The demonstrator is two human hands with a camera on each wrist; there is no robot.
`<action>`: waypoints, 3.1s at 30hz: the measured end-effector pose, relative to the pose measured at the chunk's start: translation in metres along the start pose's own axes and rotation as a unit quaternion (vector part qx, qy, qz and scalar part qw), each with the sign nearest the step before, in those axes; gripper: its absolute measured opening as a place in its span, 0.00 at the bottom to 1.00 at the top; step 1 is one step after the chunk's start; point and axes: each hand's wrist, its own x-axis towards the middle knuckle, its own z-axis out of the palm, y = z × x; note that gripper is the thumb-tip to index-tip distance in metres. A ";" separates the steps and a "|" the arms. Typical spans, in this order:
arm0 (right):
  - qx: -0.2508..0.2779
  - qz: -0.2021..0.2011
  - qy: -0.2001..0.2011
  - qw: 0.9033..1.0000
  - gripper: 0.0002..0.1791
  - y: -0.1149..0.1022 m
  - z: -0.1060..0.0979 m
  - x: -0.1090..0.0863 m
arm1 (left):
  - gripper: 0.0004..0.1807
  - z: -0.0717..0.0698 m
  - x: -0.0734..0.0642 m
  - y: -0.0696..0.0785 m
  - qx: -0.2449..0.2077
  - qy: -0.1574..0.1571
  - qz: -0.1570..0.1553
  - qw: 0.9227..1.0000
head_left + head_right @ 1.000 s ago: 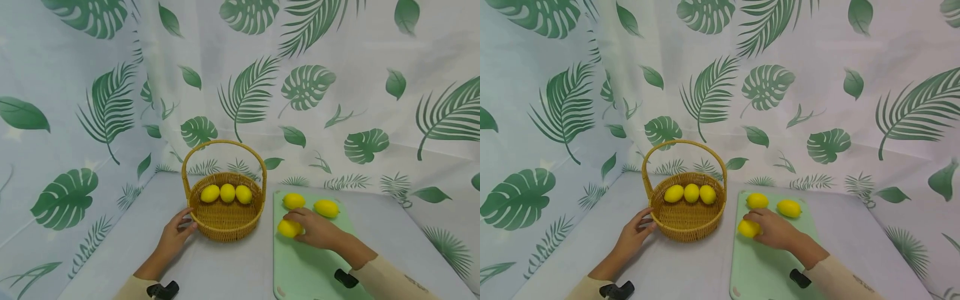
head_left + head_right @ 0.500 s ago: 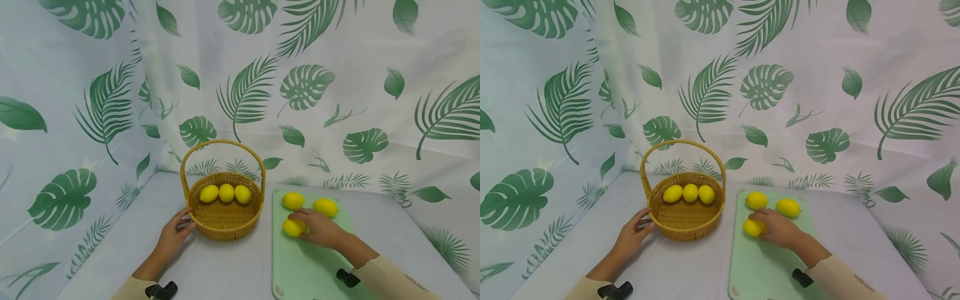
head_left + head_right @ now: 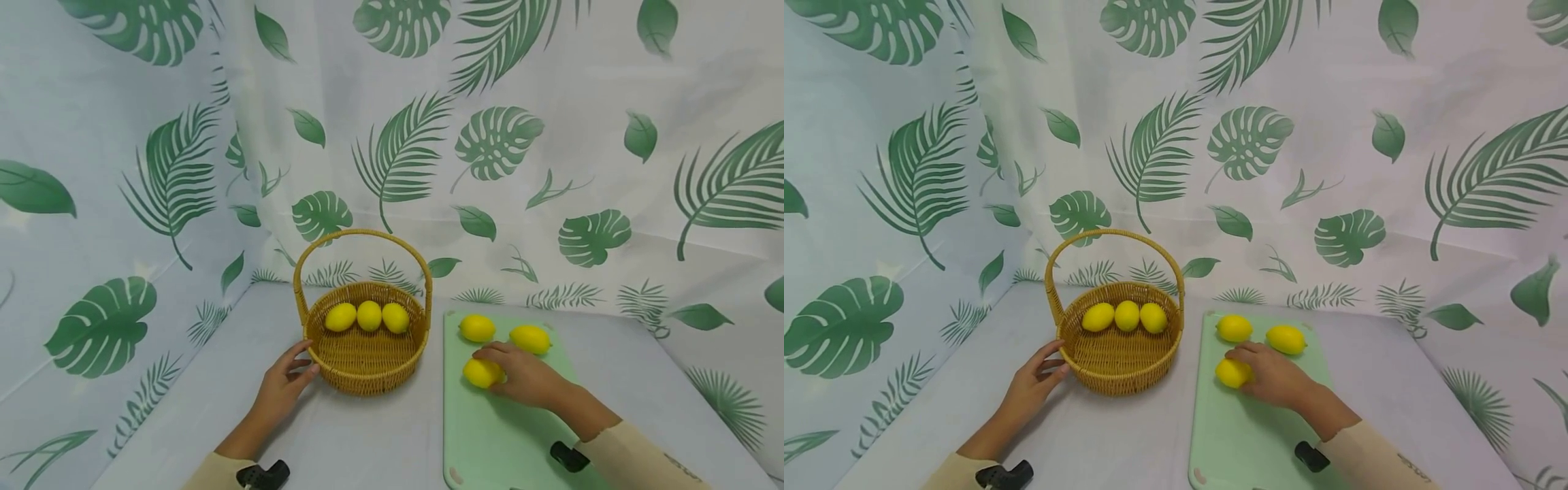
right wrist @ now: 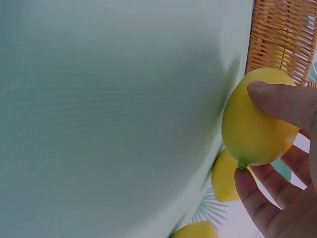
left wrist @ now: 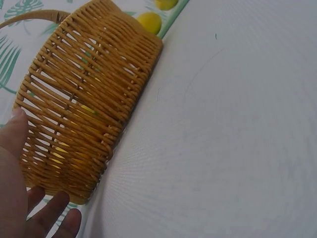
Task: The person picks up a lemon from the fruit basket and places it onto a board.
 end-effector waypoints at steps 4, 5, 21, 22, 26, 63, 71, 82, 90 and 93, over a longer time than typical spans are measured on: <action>-0.001 0.000 -0.011 1.000 0.31 0.000 0.002 0.001 | 0.33 -0.001 0.000 0.002 -0.005 -0.005 -0.004 1.000; -0.002 0.001 -0.014 1.000 0.31 0.000 0.002 0.001 | 0.33 -0.001 0.000 0.002 -0.005 -0.006 -0.004 1.000; -0.005 0.001 -0.018 1.000 0.31 -0.001 -0.001 -0.001 | 0.32 0.000 0.003 0.000 -0.011 -0.006 0.001 1.000; -0.005 0.003 -0.016 1.000 0.31 -0.001 -0.002 -0.001 | 0.31 0.000 0.004 0.000 -0.012 -0.006 0.002 1.000; -0.003 0.004 -0.014 1.000 0.32 0.002 -0.001 -0.002 | 0.31 0.000 0.003 0.000 -0.020 -0.006 0.000 1.000; -0.042 -0.019 -0.057 0.997 0.32 -0.028 -0.037 0.021 | 0.31 0.000 0.001 0.003 -0.020 -0.006 -0.008 1.000; -0.042 -0.017 -0.076 0.996 0.30 -0.049 -0.034 0.040 | 0.33 -0.001 0.000 0.002 -0.016 -0.007 -0.002 1.000; -0.046 -0.074 -0.042 0.995 0.32 -0.078 -0.032 0.064 | 0.32 -0.001 0.000 0.001 -0.032 -0.008 -0.006 0.999; -0.032 -0.068 -0.017 0.997 0.30 -0.091 -0.029 0.078 | 0.32 0.001 0.001 0.000 -0.020 -0.007 0.002 1.000; -0.036 -0.073 -0.018 0.997 0.30 -0.095 -0.026 0.084 | 0.32 0.001 0.000 0.000 -0.019 -0.003 0.004 1.000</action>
